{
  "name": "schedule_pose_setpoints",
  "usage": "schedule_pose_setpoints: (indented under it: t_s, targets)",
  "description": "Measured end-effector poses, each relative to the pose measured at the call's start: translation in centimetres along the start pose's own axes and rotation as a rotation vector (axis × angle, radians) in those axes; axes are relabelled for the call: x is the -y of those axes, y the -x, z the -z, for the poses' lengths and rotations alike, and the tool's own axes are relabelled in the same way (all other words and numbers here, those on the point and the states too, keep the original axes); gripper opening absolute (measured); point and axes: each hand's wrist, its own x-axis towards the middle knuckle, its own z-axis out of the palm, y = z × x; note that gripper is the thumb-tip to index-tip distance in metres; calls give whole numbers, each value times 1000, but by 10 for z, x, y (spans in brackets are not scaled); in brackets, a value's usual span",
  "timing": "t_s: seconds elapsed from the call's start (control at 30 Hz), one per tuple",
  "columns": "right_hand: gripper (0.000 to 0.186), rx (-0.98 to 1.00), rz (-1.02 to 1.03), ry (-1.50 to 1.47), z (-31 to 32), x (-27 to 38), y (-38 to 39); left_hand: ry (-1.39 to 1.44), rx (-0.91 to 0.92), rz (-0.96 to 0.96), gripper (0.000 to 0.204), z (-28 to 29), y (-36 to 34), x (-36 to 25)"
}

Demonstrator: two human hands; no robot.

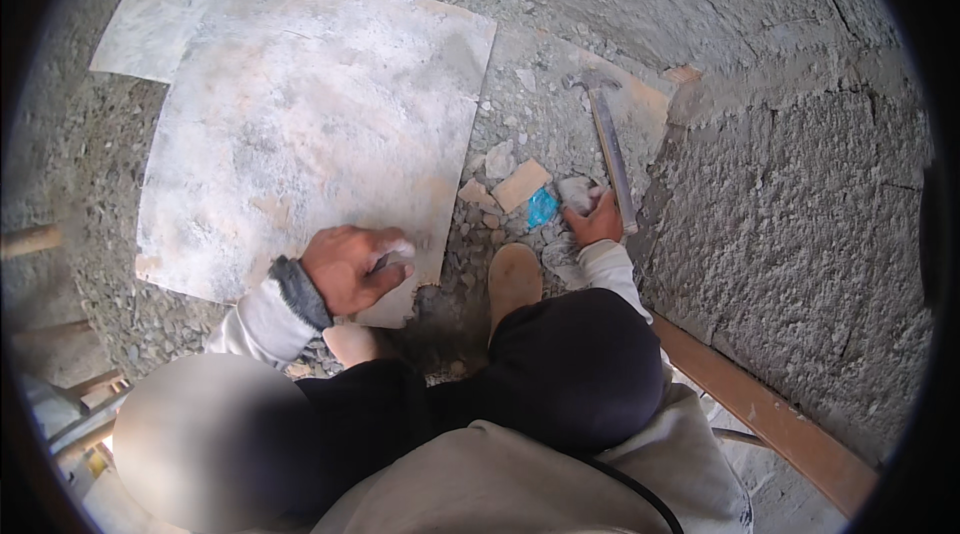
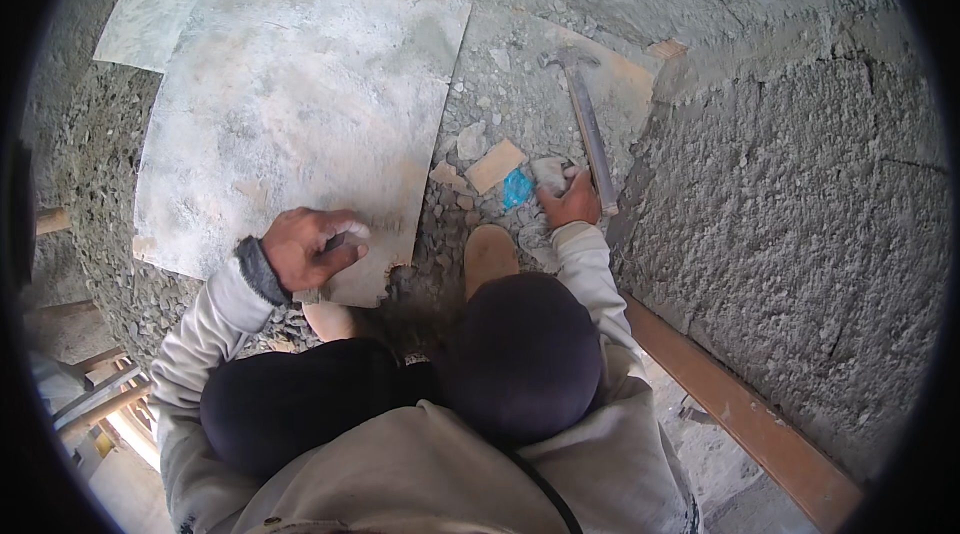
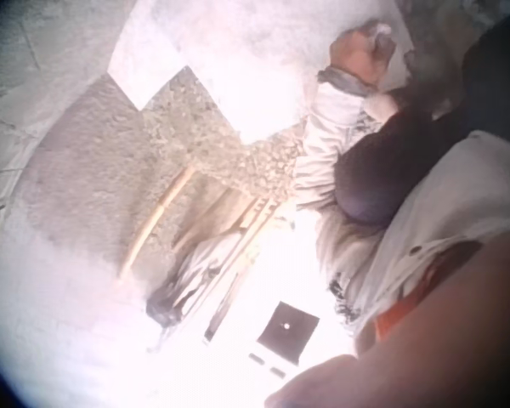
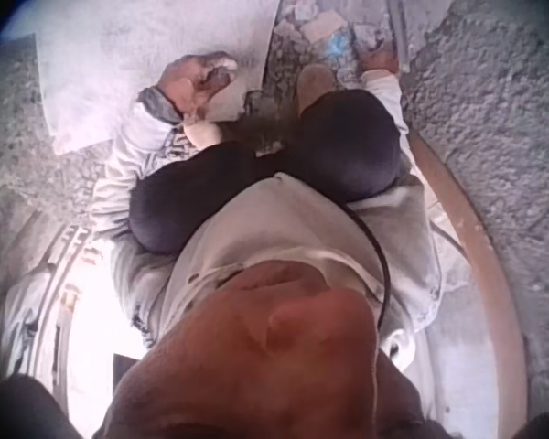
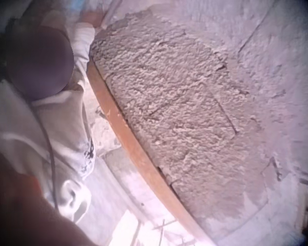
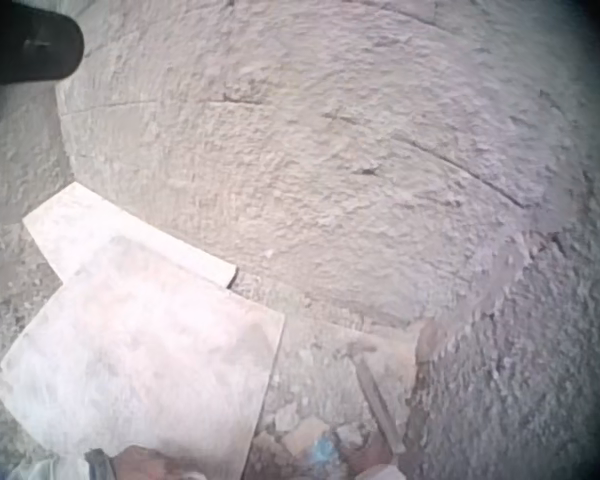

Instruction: The person places tile pieces onto a bed of gravel and debris, using a hammer and a chisel-like tool to trim the edges of the tiles to fit.

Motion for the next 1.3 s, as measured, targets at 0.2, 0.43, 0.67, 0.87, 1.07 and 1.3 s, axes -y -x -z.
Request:
schedule_pose_setpoints:
  t_s: [0.2,0.43,0.67,0.87,1.07,1.3]
  targets:
    - [29,-67,54,-888,46,31,-44,-374,29,-177,35,11,-93,-37]
    - [29,-53,197,-1157,94,107,-74,-178,-202,-160,50,7,-188,-60]
    - [45,110,-110,-864,66,109,-106,435,128,-43,34,10,-212,-40]
    - [59,-461,308,136,25,51,-97,-401,-130,-65,31,30,-218,-16]
    - [41,-47,-52,77,23,13,-82,50,-163,99,36,-11,-267,11]
    - [31,275,-157,-1238,33,65,-36,223,-202,151,35,-50,-278,31]
